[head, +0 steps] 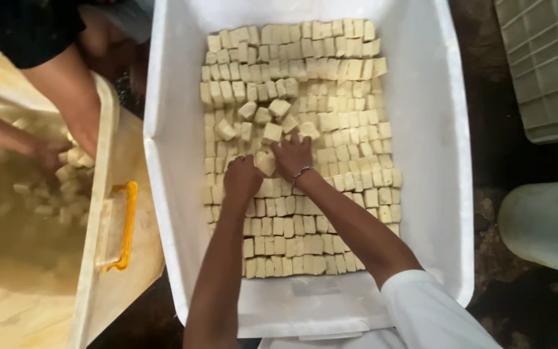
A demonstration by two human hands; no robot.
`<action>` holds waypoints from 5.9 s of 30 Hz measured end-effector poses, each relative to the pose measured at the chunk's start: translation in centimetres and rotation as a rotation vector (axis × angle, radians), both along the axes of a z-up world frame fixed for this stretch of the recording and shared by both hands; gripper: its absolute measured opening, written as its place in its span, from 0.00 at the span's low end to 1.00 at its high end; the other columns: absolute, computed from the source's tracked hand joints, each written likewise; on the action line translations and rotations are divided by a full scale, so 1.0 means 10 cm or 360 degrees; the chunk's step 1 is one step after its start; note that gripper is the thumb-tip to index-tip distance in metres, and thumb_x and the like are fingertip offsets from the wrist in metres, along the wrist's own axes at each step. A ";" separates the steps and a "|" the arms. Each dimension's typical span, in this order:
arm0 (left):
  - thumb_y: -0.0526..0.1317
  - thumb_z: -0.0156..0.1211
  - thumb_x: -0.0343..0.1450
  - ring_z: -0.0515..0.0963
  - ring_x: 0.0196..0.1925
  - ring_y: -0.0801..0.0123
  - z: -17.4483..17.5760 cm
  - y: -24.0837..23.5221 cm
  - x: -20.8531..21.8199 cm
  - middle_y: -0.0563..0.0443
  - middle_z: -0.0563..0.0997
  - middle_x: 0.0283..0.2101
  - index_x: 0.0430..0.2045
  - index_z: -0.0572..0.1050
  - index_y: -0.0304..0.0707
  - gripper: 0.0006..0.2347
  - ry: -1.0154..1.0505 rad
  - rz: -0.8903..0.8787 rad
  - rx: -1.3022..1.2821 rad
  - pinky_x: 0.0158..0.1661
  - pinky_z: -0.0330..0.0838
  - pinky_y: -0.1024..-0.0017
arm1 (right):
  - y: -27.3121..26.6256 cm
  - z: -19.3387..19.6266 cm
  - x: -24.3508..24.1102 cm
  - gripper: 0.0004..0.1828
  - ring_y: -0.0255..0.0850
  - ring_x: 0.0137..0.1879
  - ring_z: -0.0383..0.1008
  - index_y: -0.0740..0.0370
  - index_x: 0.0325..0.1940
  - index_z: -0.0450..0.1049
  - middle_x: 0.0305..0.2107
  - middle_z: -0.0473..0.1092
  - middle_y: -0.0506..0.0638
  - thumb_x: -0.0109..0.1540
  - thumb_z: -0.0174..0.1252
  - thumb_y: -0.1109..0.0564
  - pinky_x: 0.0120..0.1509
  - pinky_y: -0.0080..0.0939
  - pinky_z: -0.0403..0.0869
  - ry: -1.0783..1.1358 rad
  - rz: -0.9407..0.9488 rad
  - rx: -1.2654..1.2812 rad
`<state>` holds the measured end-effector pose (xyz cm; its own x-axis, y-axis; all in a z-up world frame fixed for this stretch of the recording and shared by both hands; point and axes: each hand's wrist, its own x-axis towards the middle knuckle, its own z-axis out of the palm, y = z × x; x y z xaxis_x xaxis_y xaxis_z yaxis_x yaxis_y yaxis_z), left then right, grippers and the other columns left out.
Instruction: The person transfers small tofu cubes from a water-filled tub into a white bin, arranging them in neat rows. Another person assists by adding more tofu cubes to the bin.
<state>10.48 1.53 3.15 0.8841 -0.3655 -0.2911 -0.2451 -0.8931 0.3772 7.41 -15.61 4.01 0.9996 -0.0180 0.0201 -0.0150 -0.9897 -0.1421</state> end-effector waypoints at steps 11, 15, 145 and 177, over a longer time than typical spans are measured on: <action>0.46 0.61 0.68 0.76 0.55 0.39 -0.29 -0.59 -0.18 0.30 0.74 0.53 0.46 0.74 0.29 0.19 -0.0006 0.0124 -0.0042 0.51 0.72 0.47 | -1.23 -0.29 -0.01 0.15 0.40 0.47 0.78 0.62 0.48 0.75 0.41 0.77 0.52 0.59 0.67 0.58 0.53 0.36 0.80 -0.0152 -0.0747 0.1667; 0.40 0.63 0.68 0.77 0.51 0.40 -0.30 -0.62 -0.24 0.32 0.76 0.50 0.49 0.74 0.38 0.16 -0.0181 0.0199 0.0048 0.50 0.71 0.45 | -1.66 -0.48 0.00 0.22 0.48 0.58 0.75 0.58 0.55 0.76 0.52 0.76 0.55 0.56 0.63 0.60 0.63 0.47 0.74 -0.0149 -0.0597 0.1035; 0.52 0.61 0.71 0.78 0.57 0.45 -0.09 -2.45 -0.79 0.34 0.78 0.54 0.60 0.70 0.41 0.25 0.0389 -0.0172 -0.0613 0.55 0.72 0.55 | -2.35 0.30 -0.49 0.23 0.47 0.52 0.81 0.45 0.53 0.82 0.44 0.79 0.52 0.55 0.67 0.61 0.53 0.48 0.79 0.1624 0.0275 -0.0114; 0.40 0.57 0.70 0.83 0.47 0.51 -0.44 -2.49 -0.57 0.36 0.83 0.44 0.48 0.79 0.36 0.15 0.0630 -0.0359 -0.0612 0.51 0.75 0.60 | -2.39 0.34 -0.38 0.17 0.53 0.56 0.79 0.59 0.53 0.81 0.51 0.77 0.59 0.63 0.60 0.52 0.58 0.52 0.77 0.1453 -0.0033 0.0082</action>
